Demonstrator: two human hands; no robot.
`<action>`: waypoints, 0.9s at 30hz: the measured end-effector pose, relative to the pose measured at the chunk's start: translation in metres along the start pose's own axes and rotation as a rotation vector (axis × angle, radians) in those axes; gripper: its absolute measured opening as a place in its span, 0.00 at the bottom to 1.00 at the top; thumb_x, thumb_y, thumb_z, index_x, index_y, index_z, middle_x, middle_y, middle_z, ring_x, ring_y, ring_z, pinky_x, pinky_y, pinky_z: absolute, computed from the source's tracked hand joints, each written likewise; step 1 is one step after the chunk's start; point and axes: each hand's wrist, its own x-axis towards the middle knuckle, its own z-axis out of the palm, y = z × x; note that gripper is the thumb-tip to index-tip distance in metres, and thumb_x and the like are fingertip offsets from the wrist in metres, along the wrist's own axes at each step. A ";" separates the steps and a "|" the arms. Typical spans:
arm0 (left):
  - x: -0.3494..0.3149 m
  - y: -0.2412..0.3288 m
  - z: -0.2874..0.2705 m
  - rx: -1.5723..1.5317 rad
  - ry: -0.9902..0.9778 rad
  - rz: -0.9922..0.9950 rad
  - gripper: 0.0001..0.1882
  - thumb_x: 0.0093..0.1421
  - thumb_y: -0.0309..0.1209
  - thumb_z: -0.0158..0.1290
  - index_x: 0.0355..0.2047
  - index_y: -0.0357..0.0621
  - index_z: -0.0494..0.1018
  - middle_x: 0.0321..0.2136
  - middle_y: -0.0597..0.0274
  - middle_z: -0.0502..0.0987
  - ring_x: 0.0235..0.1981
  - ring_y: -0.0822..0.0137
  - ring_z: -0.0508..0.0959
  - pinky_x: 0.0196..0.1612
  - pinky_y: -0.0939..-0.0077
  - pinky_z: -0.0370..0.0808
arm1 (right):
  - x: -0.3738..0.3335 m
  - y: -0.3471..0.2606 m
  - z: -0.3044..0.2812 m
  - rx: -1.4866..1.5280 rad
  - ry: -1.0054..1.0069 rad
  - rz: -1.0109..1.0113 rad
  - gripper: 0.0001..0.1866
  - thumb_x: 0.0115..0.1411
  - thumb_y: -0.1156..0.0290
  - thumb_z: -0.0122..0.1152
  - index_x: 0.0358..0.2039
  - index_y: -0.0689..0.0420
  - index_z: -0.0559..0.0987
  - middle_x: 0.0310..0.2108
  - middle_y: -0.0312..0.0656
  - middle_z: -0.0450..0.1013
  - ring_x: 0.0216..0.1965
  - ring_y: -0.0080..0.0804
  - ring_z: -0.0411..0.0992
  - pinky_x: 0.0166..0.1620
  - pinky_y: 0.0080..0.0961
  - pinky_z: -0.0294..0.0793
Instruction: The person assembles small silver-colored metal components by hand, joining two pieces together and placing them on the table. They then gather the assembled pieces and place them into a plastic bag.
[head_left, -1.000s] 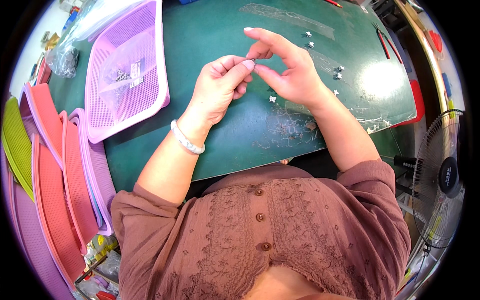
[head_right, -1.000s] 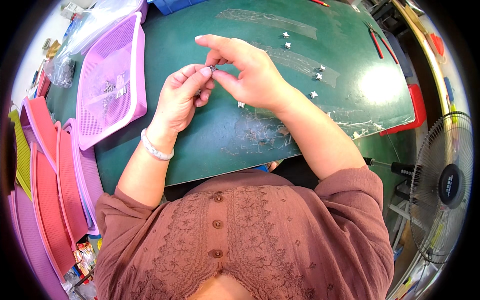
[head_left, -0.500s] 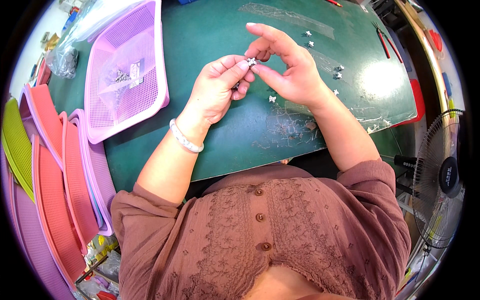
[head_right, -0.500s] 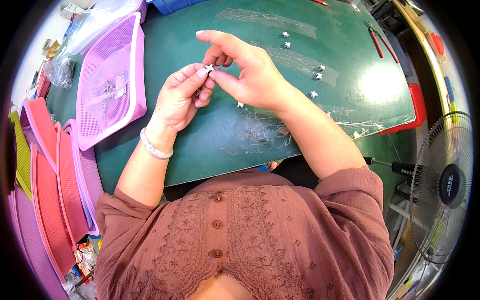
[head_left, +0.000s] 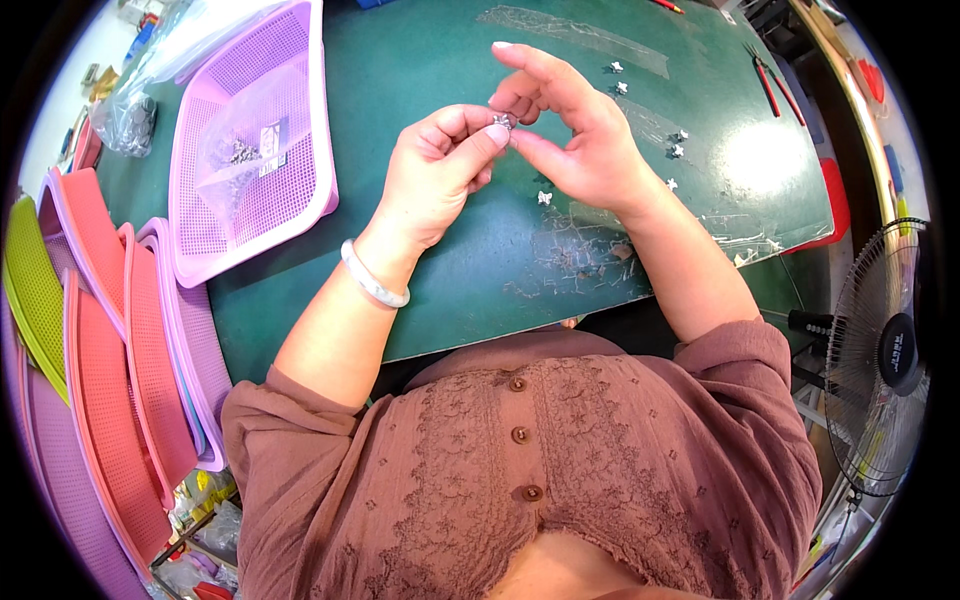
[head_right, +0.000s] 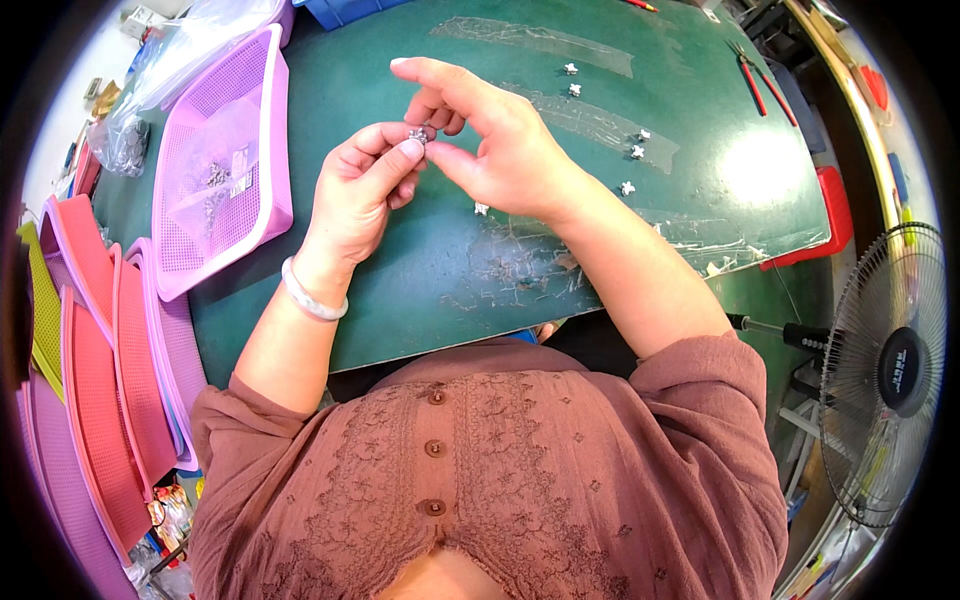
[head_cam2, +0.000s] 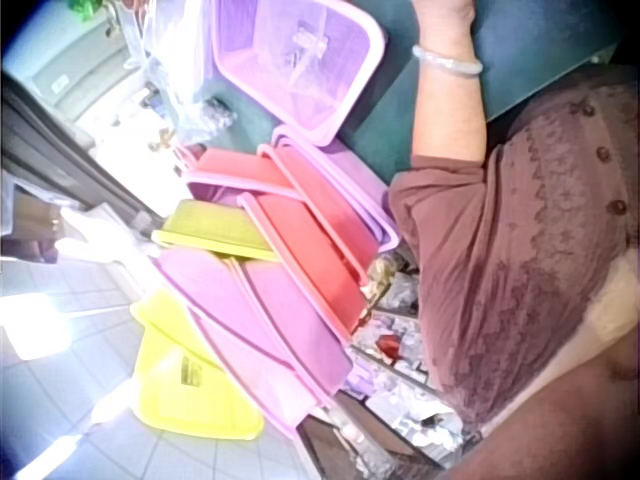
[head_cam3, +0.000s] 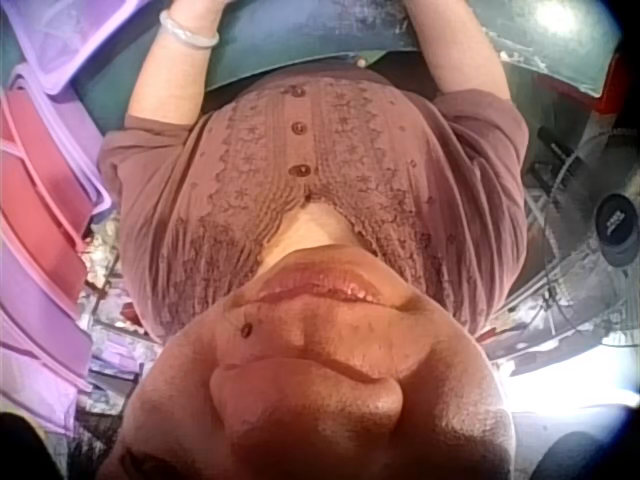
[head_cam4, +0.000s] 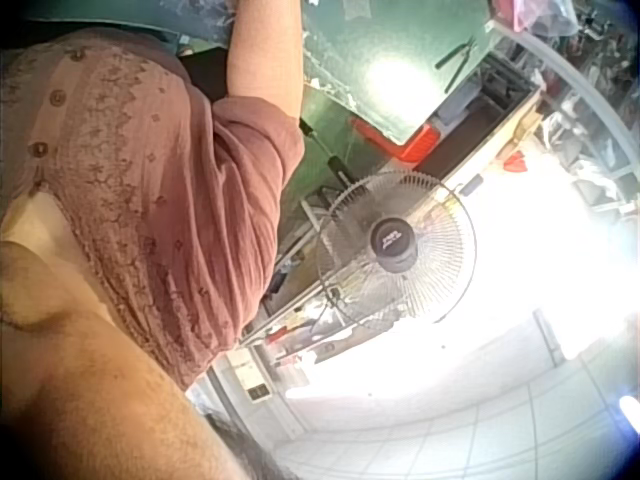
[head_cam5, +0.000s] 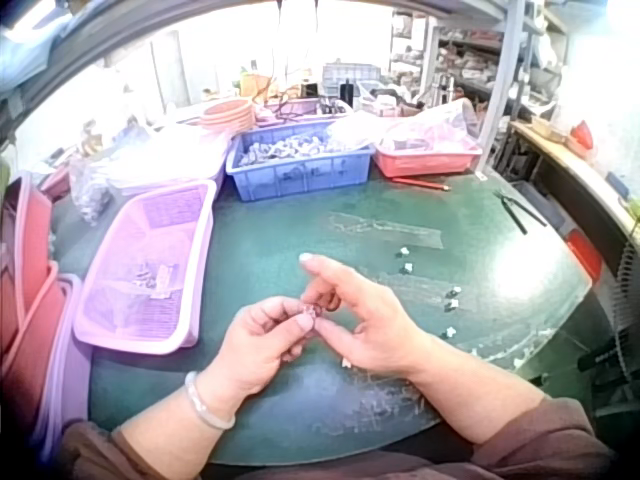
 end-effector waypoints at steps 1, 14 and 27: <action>0.000 0.000 0.001 0.053 0.009 0.047 0.06 0.55 0.27 0.53 0.34 0.40 0.73 0.22 0.71 0.71 0.19 0.81 0.65 0.21 0.89 0.61 | 0.000 0.001 0.000 -0.002 0.006 0.002 0.34 0.42 0.86 0.56 0.52 0.53 0.65 0.30 0.38 0.71 0.28 0.26 0.69 0.33 0.21 0.70; 0.000 -0.002 0.003 0.313 0.020 0.292 0.09 0.52 0.23 0.55 0.36 0.42 0.76 0.24 0.70 0.69 0.20 0.80 0.66 0.23 0.87 0.63 | 0.000 0.004 -0.002 0.054 -0.012 0.029 0.36 0.41 0.86 0.54 0.54 0.52 0.63 0.30 0.38 0.70 0.29 0.26 0.68 0.34 0.21 0.70; 0.002 0.001 -0.005 -0.154 0.015 -0.093 0.08 0.55 0.23 0.46 0.36 0.39 0.69 0.27 0.64 0.71 0.20 0.78 0.67 0.21 0.88 0.62 | 0.006 0.004 -0.051 -0.246 -0.601 0.374 0.33 0.40 0.82 0.58 0.51 0.53 0.67 0.24 0.37 0.67 0.26 0.27 0.66 0.32 0.22 0.66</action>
